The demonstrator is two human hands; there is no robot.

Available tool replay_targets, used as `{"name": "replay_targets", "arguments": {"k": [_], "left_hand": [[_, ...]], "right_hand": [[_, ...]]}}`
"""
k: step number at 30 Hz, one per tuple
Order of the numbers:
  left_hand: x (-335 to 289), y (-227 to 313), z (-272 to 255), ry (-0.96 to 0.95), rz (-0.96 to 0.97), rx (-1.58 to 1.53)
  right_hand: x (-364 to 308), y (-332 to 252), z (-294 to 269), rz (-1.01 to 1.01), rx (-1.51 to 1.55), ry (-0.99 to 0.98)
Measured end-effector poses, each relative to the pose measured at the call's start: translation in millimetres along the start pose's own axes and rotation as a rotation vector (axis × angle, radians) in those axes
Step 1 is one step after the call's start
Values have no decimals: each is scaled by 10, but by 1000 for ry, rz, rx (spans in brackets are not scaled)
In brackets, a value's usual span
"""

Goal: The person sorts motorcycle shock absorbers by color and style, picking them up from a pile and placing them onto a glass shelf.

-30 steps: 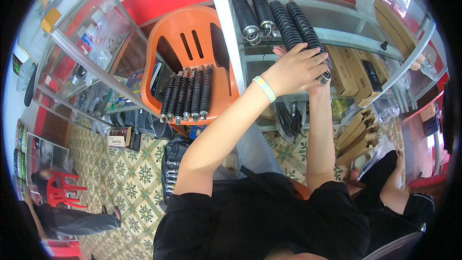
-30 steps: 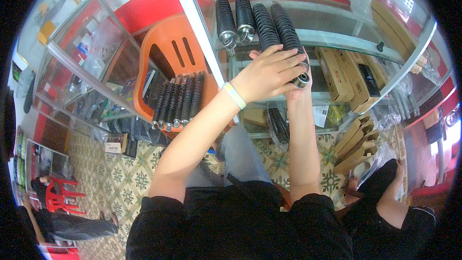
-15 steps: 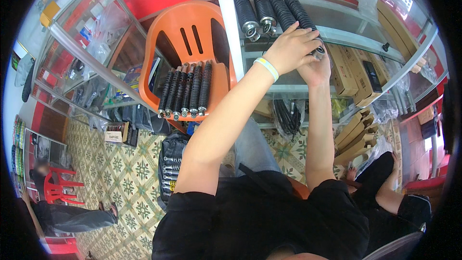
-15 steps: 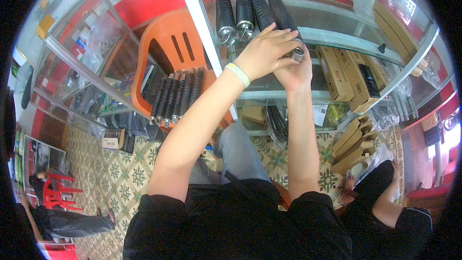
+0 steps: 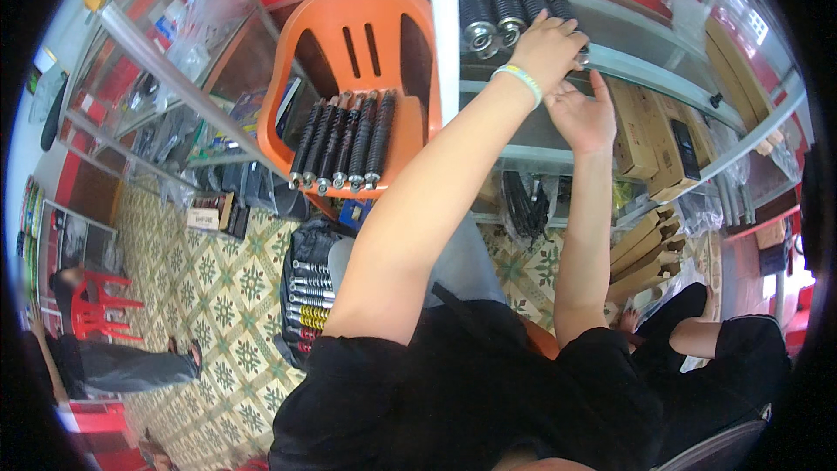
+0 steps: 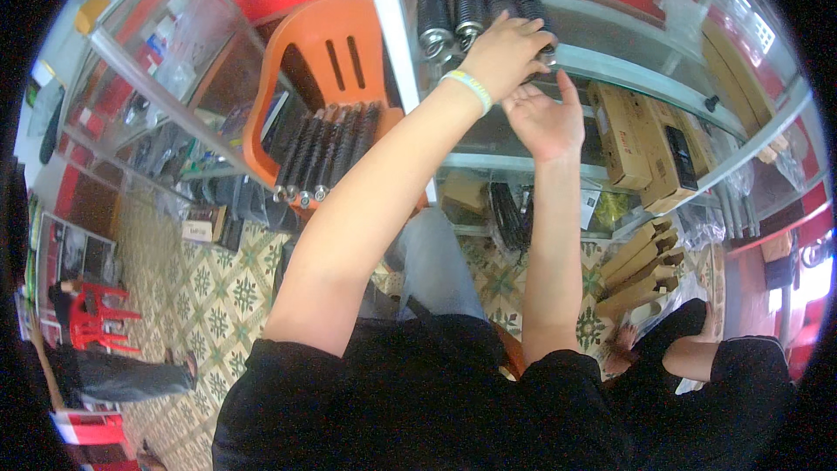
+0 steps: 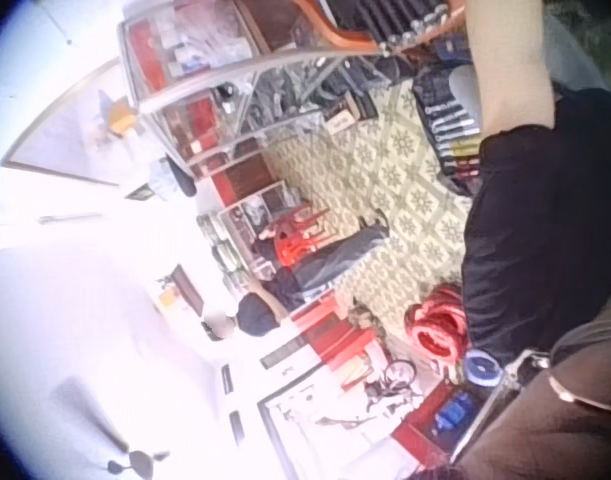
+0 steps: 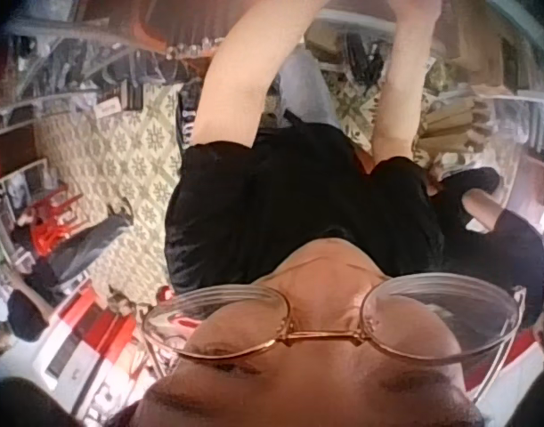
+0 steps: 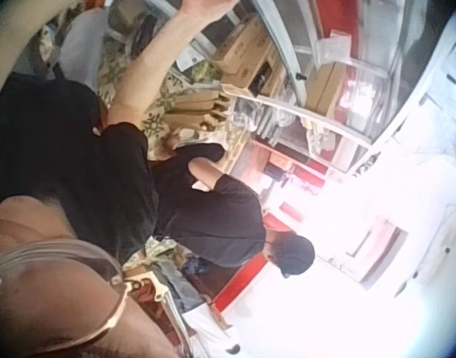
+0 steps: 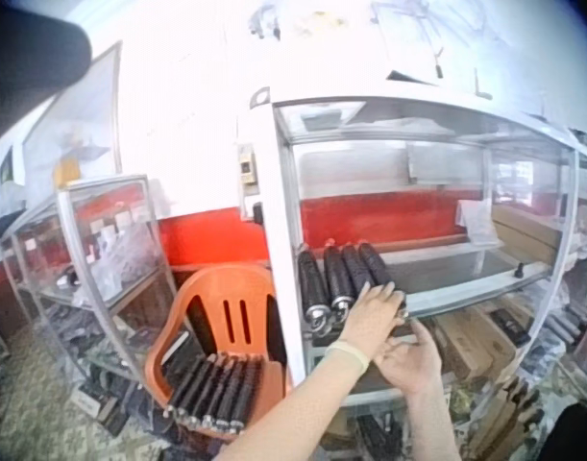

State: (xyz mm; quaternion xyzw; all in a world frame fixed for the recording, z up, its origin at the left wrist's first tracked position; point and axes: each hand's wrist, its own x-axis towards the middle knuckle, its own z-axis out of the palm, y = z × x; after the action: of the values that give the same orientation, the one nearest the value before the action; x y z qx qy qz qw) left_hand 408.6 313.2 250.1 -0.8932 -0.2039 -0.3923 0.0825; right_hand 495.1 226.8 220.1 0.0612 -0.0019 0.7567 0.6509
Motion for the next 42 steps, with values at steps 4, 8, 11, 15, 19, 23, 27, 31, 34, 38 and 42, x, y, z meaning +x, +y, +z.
{"name": "replay_targets", "arguments": {"k": [4,8,11,15,19,23,27,31,34,38,42], "left_hand": [[-20,-48,-2,-72,-71,121],[-101,152,-177,-29,-58,282],[-480,481,-237,195,5,135],[-1920,642,-306,303,-324,-308],[-3660,159,-89,307,-1304,-262],[-4040,-264,-181,-129,-996,139],[-4157,-617,-98,-307,-943,164],[-4187,-767,30,-654,-1081,102],[-4173,-834,109,-728,-1157,125],[-4233,-987,28,-894,-1014,183],[-4106,-939,-68,-938,-914,161]], "right_hand": [[23,177,-112,-30,-120,107],[-18,343,-686,-92,-232,260],[-292,611,-1430,131,-195,-130],[-840,1367,-2503,167,-143,234],[-978,1605,-2836,631,-646,511],[-815,1432,-2883,622,-485,602],[-795,1496,-2859,589,-504,658],[-728,1509,-3046,554,-482,702],[-572,1683,-3238,542,-496,791],[-253,2031,-3501,572,-444,858],[-84,2175,-3752,569,-529,866]]}}
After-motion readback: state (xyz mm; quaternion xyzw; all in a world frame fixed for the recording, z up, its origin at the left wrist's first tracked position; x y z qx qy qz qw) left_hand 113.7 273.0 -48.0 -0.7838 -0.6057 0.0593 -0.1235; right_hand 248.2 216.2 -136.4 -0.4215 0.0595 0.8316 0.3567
